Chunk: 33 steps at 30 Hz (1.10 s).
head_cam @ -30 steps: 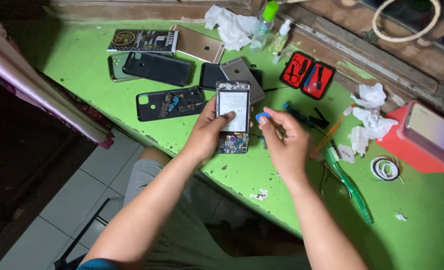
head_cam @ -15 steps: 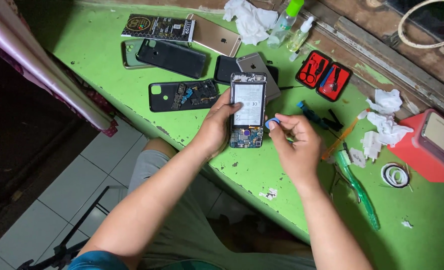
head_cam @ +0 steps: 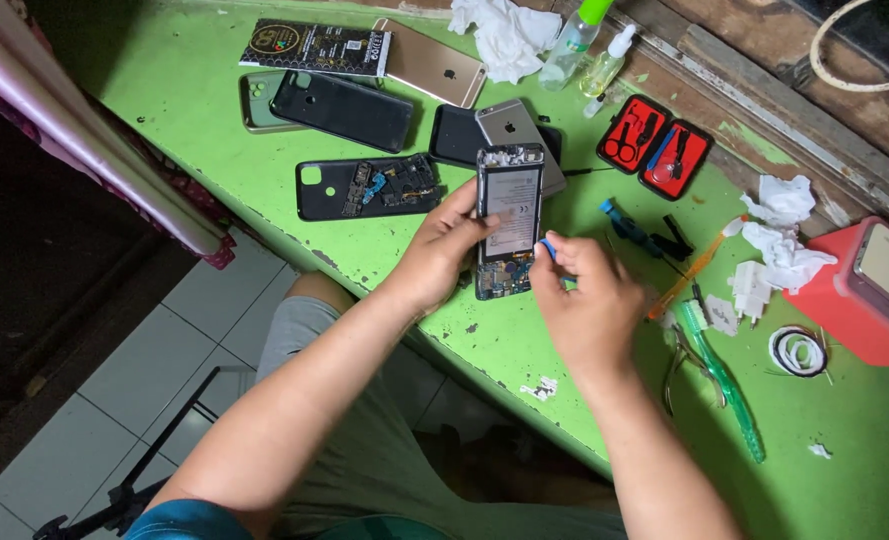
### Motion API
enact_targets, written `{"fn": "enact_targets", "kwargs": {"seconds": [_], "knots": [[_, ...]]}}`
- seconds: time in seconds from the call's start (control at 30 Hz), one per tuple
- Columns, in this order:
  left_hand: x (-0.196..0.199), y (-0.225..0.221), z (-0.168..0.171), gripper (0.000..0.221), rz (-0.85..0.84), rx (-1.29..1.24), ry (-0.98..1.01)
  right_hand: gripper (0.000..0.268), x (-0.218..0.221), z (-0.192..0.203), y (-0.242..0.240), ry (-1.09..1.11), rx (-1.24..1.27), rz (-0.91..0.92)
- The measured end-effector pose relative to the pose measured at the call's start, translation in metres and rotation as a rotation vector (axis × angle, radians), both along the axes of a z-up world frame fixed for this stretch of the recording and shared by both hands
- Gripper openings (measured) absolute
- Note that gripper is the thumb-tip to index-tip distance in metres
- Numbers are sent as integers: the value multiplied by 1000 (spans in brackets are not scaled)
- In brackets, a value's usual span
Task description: Removing internal components and adhesive from a smartphone using a prying tool and fingers.
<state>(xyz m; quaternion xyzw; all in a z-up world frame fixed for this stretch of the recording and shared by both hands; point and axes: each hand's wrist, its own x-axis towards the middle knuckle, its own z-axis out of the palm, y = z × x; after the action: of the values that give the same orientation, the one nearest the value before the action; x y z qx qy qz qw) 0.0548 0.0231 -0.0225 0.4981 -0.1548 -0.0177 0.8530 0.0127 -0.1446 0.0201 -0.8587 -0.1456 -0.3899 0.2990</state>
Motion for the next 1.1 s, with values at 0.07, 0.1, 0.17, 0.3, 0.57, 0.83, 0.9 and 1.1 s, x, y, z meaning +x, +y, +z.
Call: {"fn": "enact_targets", "kwargs": {"seconds": [0.07, 0.1, 0.17, 0.3, 0.57, 0.83, 0.9, 1.1], "knots": [[0, -1, 6, 57, -20, 26, 18, 15, -1, -3, 0, -22, -47, -21], [0, -1, 9, 58, -41, 51, 36, 14, -1, -4, -1, -44, -94, -42], [0, -3, 6, 58, -45, 28, 29, 14, 0, -2, 2, -48, -66, -36], [1, -1, 4, 58, -27, 8, 27, 15, 1, -3, -1, -57, -27, 7], [3, 0, -1, 59, -38, 15, 86, 14, 6, -1, 4, -83, 35, 39], [9, -2, -21, 57, -42, -69, 116, 13, 5, -2, -2, -79, 44, 63], [13, -1, -30, 57, -19, -111, 155, 13, 2, -2, -4, -101, 21, 80], [9, -3, -24, 55, 30, -115, 153, 21, 5, -4, -7, -123, -14, 195]]}}
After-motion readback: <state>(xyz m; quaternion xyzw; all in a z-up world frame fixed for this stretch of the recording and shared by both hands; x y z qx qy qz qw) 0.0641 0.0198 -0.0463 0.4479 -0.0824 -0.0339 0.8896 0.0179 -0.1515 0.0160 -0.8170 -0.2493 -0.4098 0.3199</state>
